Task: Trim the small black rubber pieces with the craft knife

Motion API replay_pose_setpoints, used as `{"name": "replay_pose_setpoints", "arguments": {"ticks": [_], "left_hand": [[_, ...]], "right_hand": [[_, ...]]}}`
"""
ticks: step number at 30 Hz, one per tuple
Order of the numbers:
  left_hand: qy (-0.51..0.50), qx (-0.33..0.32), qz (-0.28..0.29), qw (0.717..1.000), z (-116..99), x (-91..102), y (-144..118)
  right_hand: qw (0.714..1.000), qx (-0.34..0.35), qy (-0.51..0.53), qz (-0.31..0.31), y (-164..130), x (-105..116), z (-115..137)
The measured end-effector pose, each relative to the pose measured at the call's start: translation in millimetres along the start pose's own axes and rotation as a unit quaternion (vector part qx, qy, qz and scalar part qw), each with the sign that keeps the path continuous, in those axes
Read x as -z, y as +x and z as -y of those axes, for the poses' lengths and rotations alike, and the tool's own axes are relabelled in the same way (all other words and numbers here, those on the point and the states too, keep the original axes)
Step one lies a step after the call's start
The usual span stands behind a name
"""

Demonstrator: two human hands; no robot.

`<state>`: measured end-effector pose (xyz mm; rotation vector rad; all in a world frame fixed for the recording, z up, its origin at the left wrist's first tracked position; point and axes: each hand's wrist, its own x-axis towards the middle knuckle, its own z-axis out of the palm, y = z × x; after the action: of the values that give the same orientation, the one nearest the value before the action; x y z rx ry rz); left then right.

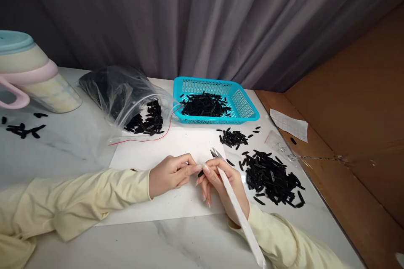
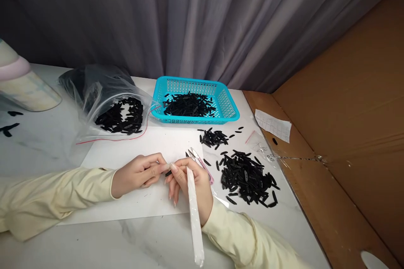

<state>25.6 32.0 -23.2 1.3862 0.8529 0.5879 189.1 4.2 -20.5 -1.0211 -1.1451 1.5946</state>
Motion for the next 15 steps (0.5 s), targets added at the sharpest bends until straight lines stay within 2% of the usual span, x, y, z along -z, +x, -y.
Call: {"name": "replay_pose_setpoints", "arguments": {"ticks": [4,6,11,15], "left_hand": [[-0.051,0.022,-0.008,0.998,0.2,0.4,1.0],[-0.068,0.033,0.014,0.997,-1.9,-0.3,0.1],[-0.12,0.055,0.111,0.985,-7.3,-3.1,-4.5],[-0.174,0.065,0.122,0.975,-8.5,-3.7,-5.7]], "right_hand": [[1.0,0.007,-0.011,-0.024,-0.6,0.6,1.9],[1.0,0.013,0.0,-0.026,-1.4,0.0,1.9],[0.998,0.037,0.036,-0.02,-4.3,-1.8,-0.6],[0.998,0.042,0.024,-0.028,-6.7,-1.0,-1.5]]}}
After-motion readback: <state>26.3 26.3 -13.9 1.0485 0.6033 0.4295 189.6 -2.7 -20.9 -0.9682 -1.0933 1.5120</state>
